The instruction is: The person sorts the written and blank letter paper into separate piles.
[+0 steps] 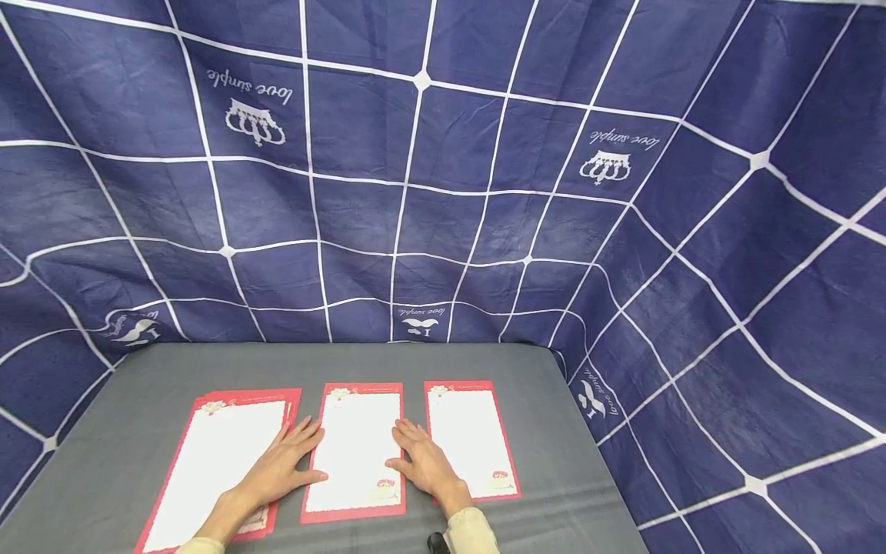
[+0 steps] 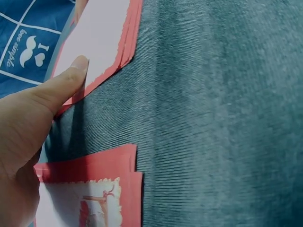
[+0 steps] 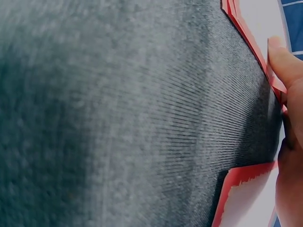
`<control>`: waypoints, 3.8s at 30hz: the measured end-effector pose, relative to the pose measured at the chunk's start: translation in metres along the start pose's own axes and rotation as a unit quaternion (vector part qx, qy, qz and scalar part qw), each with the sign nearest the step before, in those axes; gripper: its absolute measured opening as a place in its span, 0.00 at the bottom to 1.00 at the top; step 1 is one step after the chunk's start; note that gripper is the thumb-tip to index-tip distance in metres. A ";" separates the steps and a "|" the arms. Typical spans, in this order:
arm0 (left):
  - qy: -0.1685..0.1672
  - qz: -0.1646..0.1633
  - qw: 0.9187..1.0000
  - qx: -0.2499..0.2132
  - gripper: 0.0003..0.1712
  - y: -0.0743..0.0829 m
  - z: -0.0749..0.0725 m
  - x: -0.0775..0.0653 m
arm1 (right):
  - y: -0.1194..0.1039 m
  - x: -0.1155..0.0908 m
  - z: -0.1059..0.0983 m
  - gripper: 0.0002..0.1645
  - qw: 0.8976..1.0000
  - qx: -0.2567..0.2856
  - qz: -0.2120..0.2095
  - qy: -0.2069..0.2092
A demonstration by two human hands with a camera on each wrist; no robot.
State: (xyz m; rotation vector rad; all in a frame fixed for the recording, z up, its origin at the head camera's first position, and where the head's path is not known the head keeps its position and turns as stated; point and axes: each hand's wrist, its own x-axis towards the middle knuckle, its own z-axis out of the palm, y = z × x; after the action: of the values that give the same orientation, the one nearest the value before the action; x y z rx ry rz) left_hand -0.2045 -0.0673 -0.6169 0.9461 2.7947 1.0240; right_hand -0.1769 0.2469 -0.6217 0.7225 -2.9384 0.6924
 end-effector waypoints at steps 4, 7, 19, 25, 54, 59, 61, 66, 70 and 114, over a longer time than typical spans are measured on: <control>0.019 0.008 1.000 0.005 0.47 0.001 0.002 0.000 | 0.001 0.000 0.001 0.37 1.000 -0.003 -0.001 0.015; 0.041 0.002 0.999 0.019 0.44 0.000 0.004 -0.001 | 0.000 0.000 0.001 0.34 0.999 -0.010 -0.014 0.047; 0.102 -0.027 0.994 0.042 0.39 0.010 0.003 0.004 | -0.012 0.006 0.002 0.26 0.986 0.096 0.022 0.137; 0.069 -0.116 0.984 -0.118 0.40 0.019 0.000 0.006 | -0.022 0.010 0.004 0.22 0.934 0.295 0.099 0.177; 0.189 -0.279 0.835 -0.434 0.14 0.027 0.008 0.008 | -0.026 0.016 -0.001 0.18 0.765 0.510 0.295 0.259; 0.189 -0.286 0.832 -0.436 0.12 0.031 0.006 0.009 | -0.025 0.015 -0.001 0.18 0.770 0.502 0.294 0.262; 0.189 -0.289 0.836 -0.427 0.12 0.032 0.005 0.009 | -0.024 0.014 -0.003 0.18 0.769 0.503 0.293 0.263; 0.197 -0.275 0.850 -0.405 0.11 0.039 0.001 0.012 | -0.024 0.014 -0.011 0.18 0.767 0.505 0.291 0.268; 0.203 -0.259 0.863 -0.384 0.09 0.047 -0.003 0.017 | -0.025 0.012 -0.022 0.18 0.770 0.498 0.289 0.274; 0.022 -0.140 0.919 -0.368 0.29 0.156 0.084 0.089 | 0.089 -0.069 -0.097 0.15 0.830 0.265 0.381 0.310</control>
State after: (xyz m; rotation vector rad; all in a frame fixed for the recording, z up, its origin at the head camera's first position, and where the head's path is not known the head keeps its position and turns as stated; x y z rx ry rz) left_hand -0.1757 0.1244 -0.5743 0.4103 2.1420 1.8320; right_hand -0.1624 0.3889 -0.5805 -0.6609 -2.3074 1.4703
